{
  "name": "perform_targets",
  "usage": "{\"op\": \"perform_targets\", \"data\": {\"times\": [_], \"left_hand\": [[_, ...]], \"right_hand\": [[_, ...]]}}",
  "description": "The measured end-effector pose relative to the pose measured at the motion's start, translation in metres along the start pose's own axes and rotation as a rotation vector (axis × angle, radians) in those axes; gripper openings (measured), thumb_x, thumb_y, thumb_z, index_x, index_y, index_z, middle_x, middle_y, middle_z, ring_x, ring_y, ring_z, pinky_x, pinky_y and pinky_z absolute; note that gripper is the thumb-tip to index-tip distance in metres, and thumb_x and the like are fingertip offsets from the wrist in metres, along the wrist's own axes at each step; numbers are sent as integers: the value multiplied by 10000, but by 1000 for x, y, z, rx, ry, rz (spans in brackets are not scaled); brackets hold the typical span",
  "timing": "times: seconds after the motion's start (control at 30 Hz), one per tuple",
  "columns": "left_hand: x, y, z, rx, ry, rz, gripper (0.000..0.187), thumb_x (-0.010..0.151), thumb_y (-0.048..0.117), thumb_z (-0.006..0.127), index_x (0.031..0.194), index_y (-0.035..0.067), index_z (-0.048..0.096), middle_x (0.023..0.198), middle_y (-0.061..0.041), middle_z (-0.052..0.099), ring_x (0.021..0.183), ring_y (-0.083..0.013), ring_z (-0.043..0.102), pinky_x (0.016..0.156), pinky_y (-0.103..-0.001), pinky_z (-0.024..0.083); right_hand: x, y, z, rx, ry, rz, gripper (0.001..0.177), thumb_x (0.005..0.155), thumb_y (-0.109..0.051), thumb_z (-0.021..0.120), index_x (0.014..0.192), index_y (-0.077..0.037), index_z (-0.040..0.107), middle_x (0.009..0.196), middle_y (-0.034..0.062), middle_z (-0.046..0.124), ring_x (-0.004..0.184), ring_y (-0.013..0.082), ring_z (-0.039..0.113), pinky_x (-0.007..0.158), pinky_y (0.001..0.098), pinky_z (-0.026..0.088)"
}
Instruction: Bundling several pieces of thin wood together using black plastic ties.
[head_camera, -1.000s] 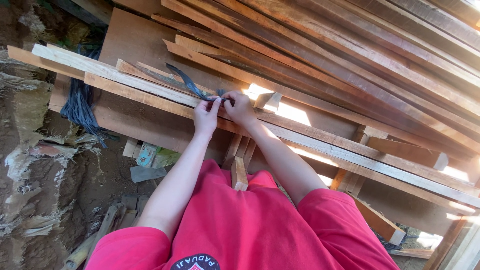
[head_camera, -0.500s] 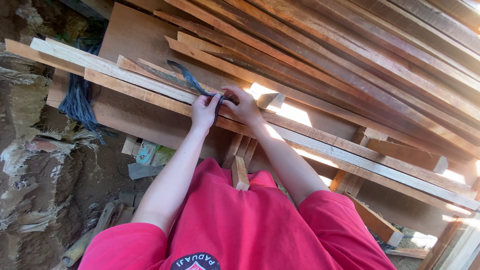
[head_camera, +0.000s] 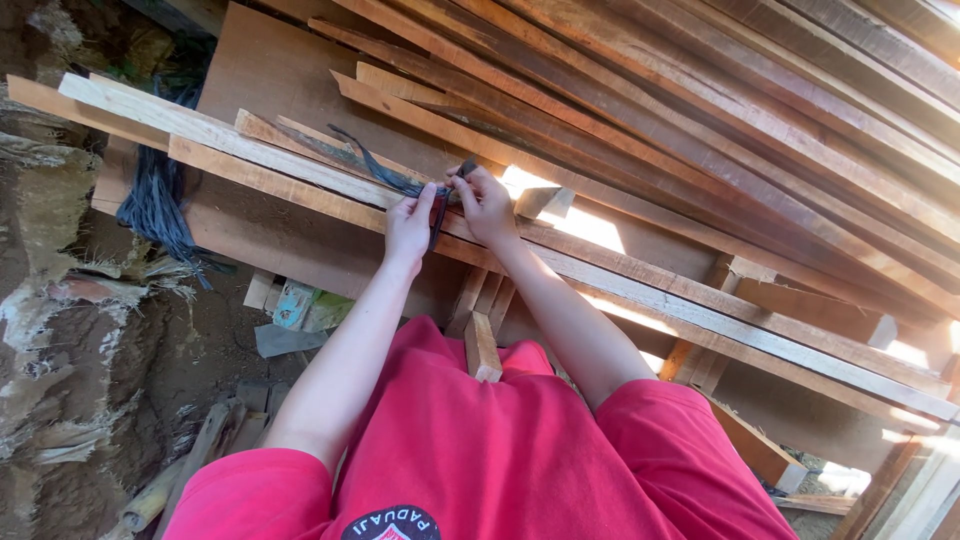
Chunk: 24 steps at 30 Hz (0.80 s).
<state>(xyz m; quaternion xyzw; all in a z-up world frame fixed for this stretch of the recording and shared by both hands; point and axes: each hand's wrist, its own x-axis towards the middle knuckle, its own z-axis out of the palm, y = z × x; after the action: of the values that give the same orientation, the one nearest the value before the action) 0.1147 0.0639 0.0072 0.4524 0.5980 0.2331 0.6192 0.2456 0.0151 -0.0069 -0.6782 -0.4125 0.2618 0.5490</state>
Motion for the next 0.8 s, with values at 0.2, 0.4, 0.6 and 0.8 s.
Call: {"op": "perform_targets", "data": {"times": [0.2, 0.4, 0.6, 0.8], "left_hand": [[-33, 34, 9, -47, -38, 211, 303, 1092, 266, 555, 1192, 76, 769, 1217, -170, 728, 1243, -221, 599, 1094, -407, 483], [-57, 51, 0, 259, -37, 508, 270, 1072, 189, 586, 1026, 59, 819, 1025, -186, 768, 1094, -383, 690, 972, -491, 515], [-53, 15, -14, 283, -19, 535, 294, 1054, 154, 594, 884, 101, 827, 869, -104, 787, 1015, -303, 729, 902, -425, 552], [-9, 2, 4, 178, -86, 554, 503, 1135, 218, 423, 692, 52, 594, 742, -127, 717, 882, -323, 739, 883, -437, 537]], "right_hand": [[9, 33, 20, -203, 78, 300, 162, 948, -237, 734, 834, -137, 791, 989, 12, 766, 953, 230, 742, 848, 344, 578], [20, 20, 21, -600, 19, 498, 152, 909, -359, 729, 906, -223, 797, 937, -52, 745, 868, 178, 763, 772, 320, 618], [16, 75, 34, -975, -141, 559, 221, 880, -504, 615, 772, -354, 736, 630, -117, 681, 682, 157, 763, 579, 322, 616], [24, 87, 29, -805, -247, 601, 231, 915, -430, 615, 800, -278, 747, 681, 5, 721, 783, 232, 777, 659, 376, 638]]}}
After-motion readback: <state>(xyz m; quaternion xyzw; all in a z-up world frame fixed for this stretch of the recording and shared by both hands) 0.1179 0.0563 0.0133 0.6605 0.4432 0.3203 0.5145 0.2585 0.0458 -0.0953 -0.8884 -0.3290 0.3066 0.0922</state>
